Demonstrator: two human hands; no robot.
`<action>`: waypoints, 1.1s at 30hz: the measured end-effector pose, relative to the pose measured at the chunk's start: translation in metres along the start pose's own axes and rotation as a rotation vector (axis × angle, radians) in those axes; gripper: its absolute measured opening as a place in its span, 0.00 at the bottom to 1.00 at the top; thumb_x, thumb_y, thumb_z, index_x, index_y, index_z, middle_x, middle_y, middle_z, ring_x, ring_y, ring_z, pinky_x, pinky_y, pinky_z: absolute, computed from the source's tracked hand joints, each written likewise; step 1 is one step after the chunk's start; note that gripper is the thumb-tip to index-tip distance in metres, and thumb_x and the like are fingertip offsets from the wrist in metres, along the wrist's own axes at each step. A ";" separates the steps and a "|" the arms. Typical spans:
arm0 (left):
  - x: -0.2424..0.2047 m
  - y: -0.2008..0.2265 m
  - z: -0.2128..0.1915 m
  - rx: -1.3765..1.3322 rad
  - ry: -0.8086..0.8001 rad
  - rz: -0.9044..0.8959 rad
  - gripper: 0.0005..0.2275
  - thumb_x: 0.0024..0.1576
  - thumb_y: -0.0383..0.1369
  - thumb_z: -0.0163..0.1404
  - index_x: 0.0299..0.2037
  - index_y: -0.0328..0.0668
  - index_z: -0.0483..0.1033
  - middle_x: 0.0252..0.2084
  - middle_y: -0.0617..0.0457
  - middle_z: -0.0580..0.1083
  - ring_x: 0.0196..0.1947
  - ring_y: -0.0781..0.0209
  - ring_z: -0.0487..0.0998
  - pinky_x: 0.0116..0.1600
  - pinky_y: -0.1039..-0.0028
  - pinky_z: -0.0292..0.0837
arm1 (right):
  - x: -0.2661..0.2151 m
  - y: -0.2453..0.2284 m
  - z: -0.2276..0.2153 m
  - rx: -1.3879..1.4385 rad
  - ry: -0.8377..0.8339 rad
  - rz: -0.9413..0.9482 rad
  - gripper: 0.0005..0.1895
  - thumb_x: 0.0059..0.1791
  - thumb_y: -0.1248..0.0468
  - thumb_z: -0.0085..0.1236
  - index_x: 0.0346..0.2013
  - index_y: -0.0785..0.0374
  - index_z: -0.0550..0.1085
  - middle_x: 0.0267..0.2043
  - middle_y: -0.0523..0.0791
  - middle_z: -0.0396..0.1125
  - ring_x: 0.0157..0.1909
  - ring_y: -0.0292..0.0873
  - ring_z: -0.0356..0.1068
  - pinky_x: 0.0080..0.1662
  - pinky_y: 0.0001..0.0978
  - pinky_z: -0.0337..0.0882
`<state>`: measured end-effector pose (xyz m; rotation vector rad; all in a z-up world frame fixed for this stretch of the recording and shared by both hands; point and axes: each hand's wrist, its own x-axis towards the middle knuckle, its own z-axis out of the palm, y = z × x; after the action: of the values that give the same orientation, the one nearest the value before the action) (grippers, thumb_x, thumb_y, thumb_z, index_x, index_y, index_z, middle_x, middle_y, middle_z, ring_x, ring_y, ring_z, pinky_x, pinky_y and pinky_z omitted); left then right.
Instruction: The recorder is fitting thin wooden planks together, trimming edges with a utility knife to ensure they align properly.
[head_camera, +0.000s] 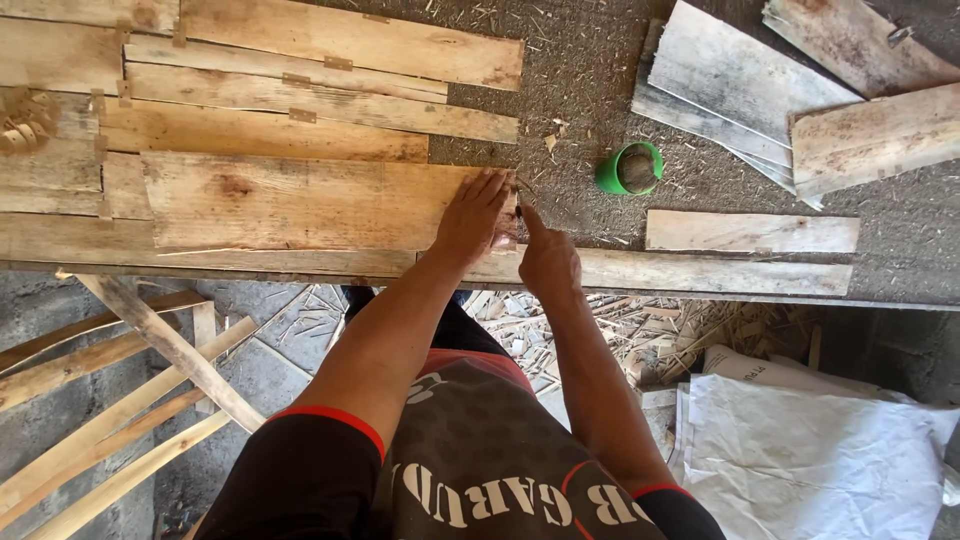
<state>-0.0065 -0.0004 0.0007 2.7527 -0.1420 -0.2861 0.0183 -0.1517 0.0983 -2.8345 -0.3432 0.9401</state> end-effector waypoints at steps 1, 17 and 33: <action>-0.001 0.001 0.001 0.000 0.002 -0.002 0.38 0.55 0.42 0.59 0.73 0.37 0.55 0.79 0.48 0.47 0.78 0.50 0.43 0.78 0.59 0.37 | -0.001 0.010 0.011 -0.002 0.001 -0.002 0.39 0.52 0.76 0.44 0.75 0.41 0.55 0.25 0.47 0.69 0.19 0.38 0.61 0.21 0.33 0.63; 0.005 0.000 0.006 0.023 0.008 -0.007 0.38 0.54 0.42 0.61 0.73 0.38 0.57 0.78 0.48 0.49 0.78 0.50 0.44 0.78 0.58 0.38 | 0.018 0.001 -0.006 0.180 0.132 -0.038 0.30 0.57 0.70 0.40 0.74 0.48 0.57 0.35 0.55 0.74 0.22 0.46 0.71 0.23 0.40 0.70; 0.005 0.001 -0.001 -0.026 -0.054 -0.036 0.38 0.55 0.44 0.59 0.73 0.40 0.55 0.79 0.51 0.45 0.78 0.52 0.41 0.78 0.61 0.34 | 0.003 -0.009 -0.018 0.065 -0.048 0.000 0.41 0.50 0.78 0.41 0.75 0.44 0.54 0.29 0.53 0.74 0.22 0.46 0.68 0.23 0.41 0.70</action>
<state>-0.0016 -0.0017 0.0007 2.7256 -0.1024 -0.3691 0.0305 -0.1435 0.1127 -2.7576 -0.3123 1.0017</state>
